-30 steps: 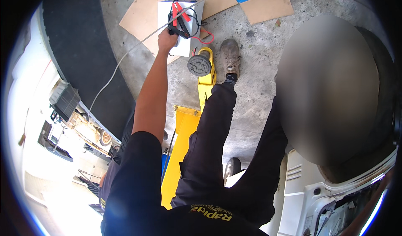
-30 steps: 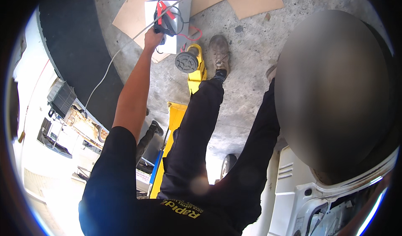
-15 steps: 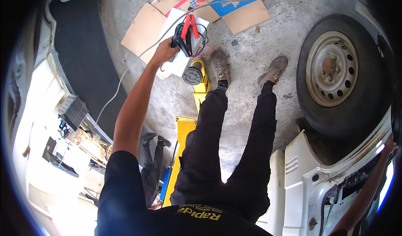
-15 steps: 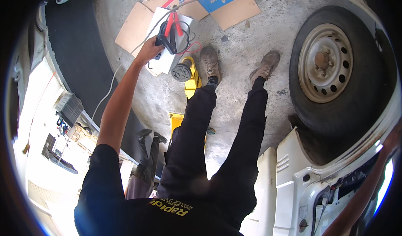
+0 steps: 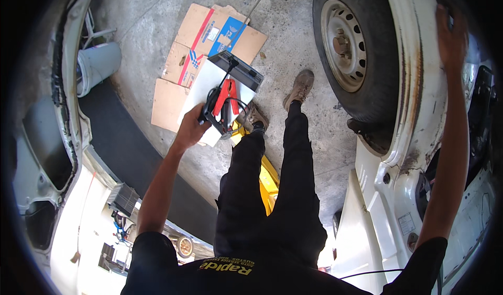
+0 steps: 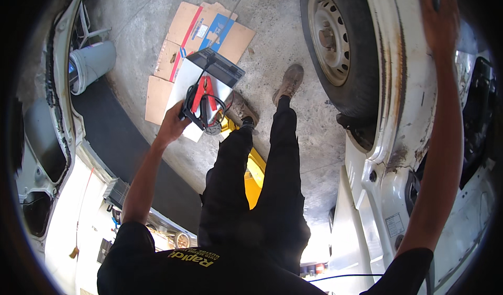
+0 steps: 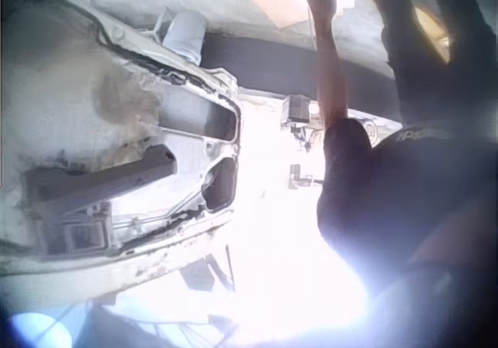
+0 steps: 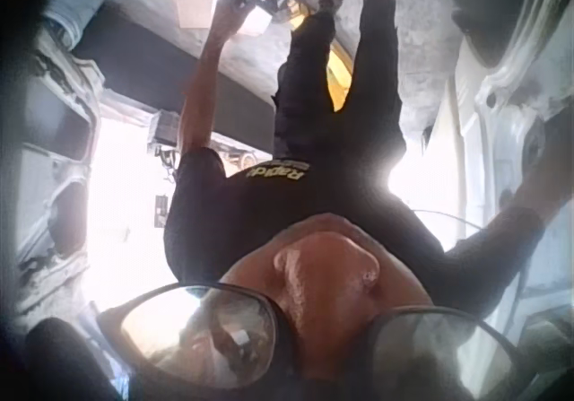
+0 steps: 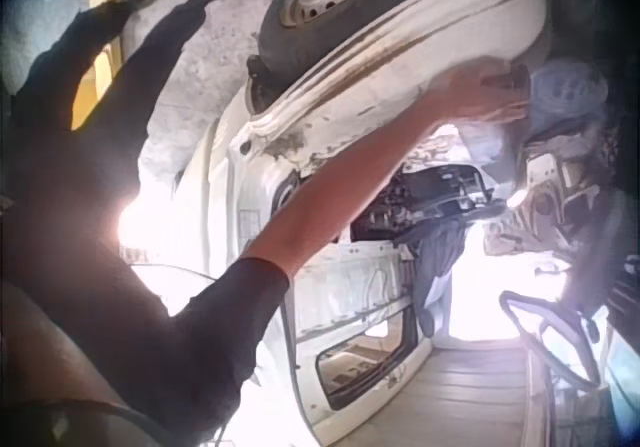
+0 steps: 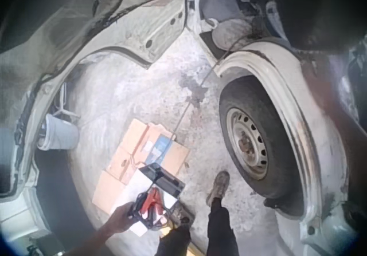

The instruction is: The person coils a power cable, walks to a wall socket, and plugs it in. Then the person retrieves a jump starter and connects its clamps to a car battery inside a white van.

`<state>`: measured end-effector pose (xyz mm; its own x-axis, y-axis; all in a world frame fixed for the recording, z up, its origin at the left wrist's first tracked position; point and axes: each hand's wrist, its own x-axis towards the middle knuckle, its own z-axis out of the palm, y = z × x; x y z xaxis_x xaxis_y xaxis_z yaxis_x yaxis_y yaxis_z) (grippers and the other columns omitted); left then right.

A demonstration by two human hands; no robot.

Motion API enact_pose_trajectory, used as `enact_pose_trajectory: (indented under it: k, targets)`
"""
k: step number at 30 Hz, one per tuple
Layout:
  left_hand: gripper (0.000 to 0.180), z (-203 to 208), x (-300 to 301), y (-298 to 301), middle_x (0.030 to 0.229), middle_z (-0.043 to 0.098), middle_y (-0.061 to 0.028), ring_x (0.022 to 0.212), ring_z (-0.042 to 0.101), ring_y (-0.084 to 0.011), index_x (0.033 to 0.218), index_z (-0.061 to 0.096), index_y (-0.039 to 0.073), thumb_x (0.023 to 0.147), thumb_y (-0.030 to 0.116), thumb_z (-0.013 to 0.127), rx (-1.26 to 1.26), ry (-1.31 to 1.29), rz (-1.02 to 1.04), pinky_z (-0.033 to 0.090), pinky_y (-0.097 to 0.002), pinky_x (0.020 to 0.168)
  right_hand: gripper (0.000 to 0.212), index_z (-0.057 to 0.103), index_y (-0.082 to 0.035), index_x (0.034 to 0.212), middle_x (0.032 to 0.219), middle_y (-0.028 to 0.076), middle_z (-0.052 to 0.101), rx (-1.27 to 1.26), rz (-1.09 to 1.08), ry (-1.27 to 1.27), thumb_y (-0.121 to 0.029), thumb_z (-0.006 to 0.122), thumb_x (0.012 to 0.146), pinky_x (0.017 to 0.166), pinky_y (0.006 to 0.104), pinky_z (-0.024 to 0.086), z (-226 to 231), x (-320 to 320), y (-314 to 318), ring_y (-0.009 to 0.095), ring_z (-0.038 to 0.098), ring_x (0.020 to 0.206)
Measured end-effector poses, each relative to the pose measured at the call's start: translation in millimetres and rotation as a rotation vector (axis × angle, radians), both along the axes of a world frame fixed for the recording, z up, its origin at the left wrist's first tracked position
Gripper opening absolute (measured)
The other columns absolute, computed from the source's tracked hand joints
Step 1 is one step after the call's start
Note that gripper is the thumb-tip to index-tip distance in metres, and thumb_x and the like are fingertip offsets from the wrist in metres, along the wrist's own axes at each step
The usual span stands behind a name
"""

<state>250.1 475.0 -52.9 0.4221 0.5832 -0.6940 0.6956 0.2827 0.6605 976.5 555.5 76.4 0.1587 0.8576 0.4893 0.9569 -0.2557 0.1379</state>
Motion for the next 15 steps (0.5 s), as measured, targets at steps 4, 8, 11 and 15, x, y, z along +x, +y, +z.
enact_pose_trajectory:
  k: [4,8,11,15]
  targets:
    - [0.029,88.2,42.0,-21.1,0.088,0.063,-0.0033,0.082,0.053,-0.0101,0.113,0.065,0.000,0.088,0.001,0.078,0.052,-0.023,0.094,0.049,-0.0299,0.075,0.040,0.064,0.002,0.117,0.106,0.028,0.063,0.014,0.244,0.253,-0.034,0.058,0.102,0.089,0.0632,0.046,37.5,-57.9,11.1,0.045,0.062,0.097]
    - [0.031,181.2,98.5,-32.2,0.083,0.060,-0.0003,0.077,0.050,-0.0105,0.115,0.067,0.001,0.084,-0.002,0.071,-0.027,0.050,0.146,0.045,-0.0291,0.070,0.029,0.075,-0.008,0.115,0.111,0.015,0.078,0.059,-0.026,0.147,-0.027,0.066,0.096,0.088,0.0521,0.057,61.7,-79.7,-7.0,0.036,0.074,0.105]
    - [0.034,245.5,137.1,-27.2,0.083,0.059,0.0024,0.072,0.053,-0.0074,0.117,0.069,0.002,0.083,-0.004,0.066,-0.231,0.089,0.237,0.044,-0.0275,0.064,0.034,0.069,-0.019,0.135,0.136,0.011,0.064,0.010,-0.065,0.237,-0.036,0.061,0.107,0.108,0.0529,0.044,32.8,-67.1,-44.1,0.034,0.058,0.131]
    - [0.032,320.8,157.1,-50.3,0.084,0.063,0.0009,0.073,0.057,-0.0078,0.116,0.069,-0.001,0.084,-0.002,0.065,-0.143,-0.043,0.364,0.046,-0.0264,0.066,0.049,0.067,-0.008,0.136,0.132,0.018,0.064,-0.208,-0.074,1.160,-0.048,0.061,0.107,0.112,0.0471,0.044,133.8,-216.4,-143.7,0.037,0.058,0.131]
